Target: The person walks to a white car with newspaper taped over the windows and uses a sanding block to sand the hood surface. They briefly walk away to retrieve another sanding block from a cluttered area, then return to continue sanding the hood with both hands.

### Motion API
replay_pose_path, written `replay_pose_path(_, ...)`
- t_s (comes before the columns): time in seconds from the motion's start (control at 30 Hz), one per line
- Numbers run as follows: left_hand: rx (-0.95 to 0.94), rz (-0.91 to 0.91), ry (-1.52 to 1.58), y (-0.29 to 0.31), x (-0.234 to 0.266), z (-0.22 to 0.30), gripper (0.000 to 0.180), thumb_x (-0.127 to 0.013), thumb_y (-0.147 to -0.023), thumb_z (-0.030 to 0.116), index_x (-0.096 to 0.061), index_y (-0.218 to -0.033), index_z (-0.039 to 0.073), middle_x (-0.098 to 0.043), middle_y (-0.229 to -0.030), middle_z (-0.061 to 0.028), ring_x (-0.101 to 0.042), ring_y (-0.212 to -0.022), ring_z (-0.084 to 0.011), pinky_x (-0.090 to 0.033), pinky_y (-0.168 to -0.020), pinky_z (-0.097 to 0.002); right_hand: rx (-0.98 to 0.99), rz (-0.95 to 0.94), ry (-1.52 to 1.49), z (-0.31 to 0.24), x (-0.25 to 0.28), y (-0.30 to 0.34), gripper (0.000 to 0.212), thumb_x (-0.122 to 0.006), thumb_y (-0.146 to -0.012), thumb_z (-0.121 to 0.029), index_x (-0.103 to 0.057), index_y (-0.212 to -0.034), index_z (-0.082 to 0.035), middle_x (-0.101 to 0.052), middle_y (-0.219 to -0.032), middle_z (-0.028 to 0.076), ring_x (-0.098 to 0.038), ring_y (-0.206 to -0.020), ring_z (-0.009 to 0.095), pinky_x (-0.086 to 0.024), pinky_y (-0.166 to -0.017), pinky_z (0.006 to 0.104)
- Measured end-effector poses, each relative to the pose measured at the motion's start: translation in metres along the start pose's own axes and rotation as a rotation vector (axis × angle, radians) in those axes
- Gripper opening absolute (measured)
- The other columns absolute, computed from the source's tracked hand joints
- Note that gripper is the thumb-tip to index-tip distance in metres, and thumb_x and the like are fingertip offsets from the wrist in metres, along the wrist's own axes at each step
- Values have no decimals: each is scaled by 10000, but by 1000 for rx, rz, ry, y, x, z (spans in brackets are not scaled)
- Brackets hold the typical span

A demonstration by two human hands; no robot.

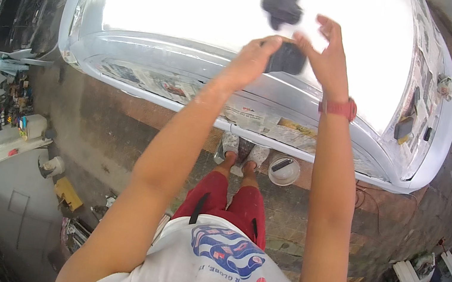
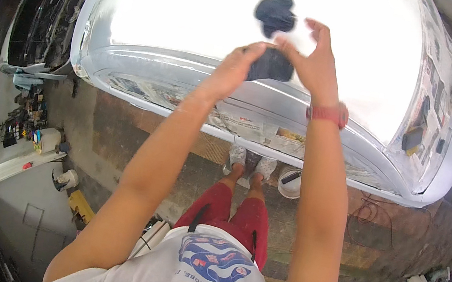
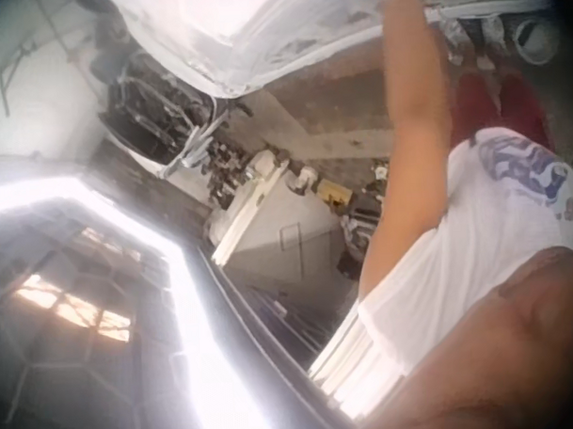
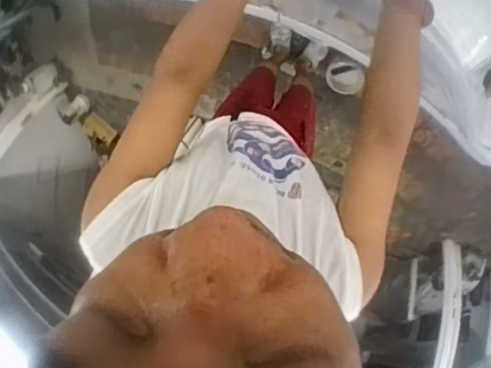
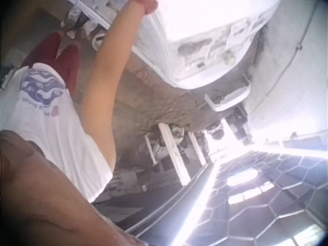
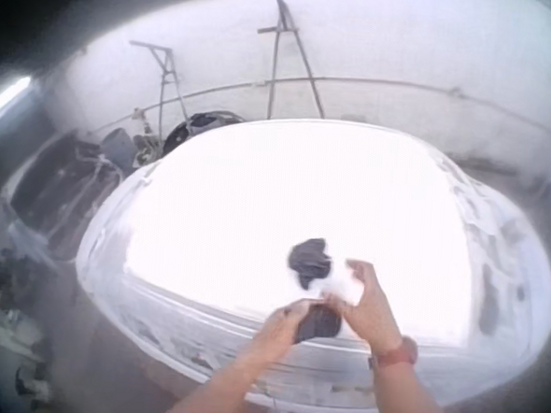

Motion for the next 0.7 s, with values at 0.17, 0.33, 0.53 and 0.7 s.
replay_pose_path(0.17, -185, -121, -325, -31, -20, 14, 567, -550, -1108, 569, -685, -1402, 104, -660, -1377, -234, -584, -1367, -338, -456, -1156, -522, -501, -276, -662, 23, 35, 51, 326, -747, -1015, -155, -581, -1234, 22, -677, -1217, 125, -712, -982, 197, -693, -739, 339)
replay_pose_path(0.33, -493, 766, -1218, -114, 28, -15, 748, -722, -952, 705, -572, -1540, 268, -429, -1642, -264, -386, -1510, -520, -288, -1207, -765, -526, 348, -483, 55, 83, 46, 301, -567, -1092, -105, -576, -1372, 4, -676, -1216, 195, -706, -1125, 275, -665, -916, 406)
replay_pose_path(0.53, -662, 192, -1222, -135, 21, -58, 211, -722, -1012, 200, -753, -1217, 158, -667, -1439, -87, -581, -1371, -350, -472, -1186, -502, -52, 166, 787, 151, 32, 44, 531, -451, -1090, -81, -441, -1602, 59, -447, -1677, 290, -377, -1582, 484, -291, -1313, 572)
replay_pose_path(0.7, -619, 588, -1114, -89, 90, -103, 214, -689, -1027, 112, -746, -1233, 125, -666, -1424, -123, -574, -1356, -367, -461, -1179, -506, 279, -163, 682, 58, -98, 46, 552, -517, -1082, -147, -478, -1617, -21, -443, -1718, 167, -374, -1600, 429, -279, -1333, 552)
Point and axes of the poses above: each hand's wrist, its own y-axis away from the middle knuckle, its own x-axis out of the back of the hand, z = x × y, the point moved 1 cm from there along -y, towards the middle knuckle
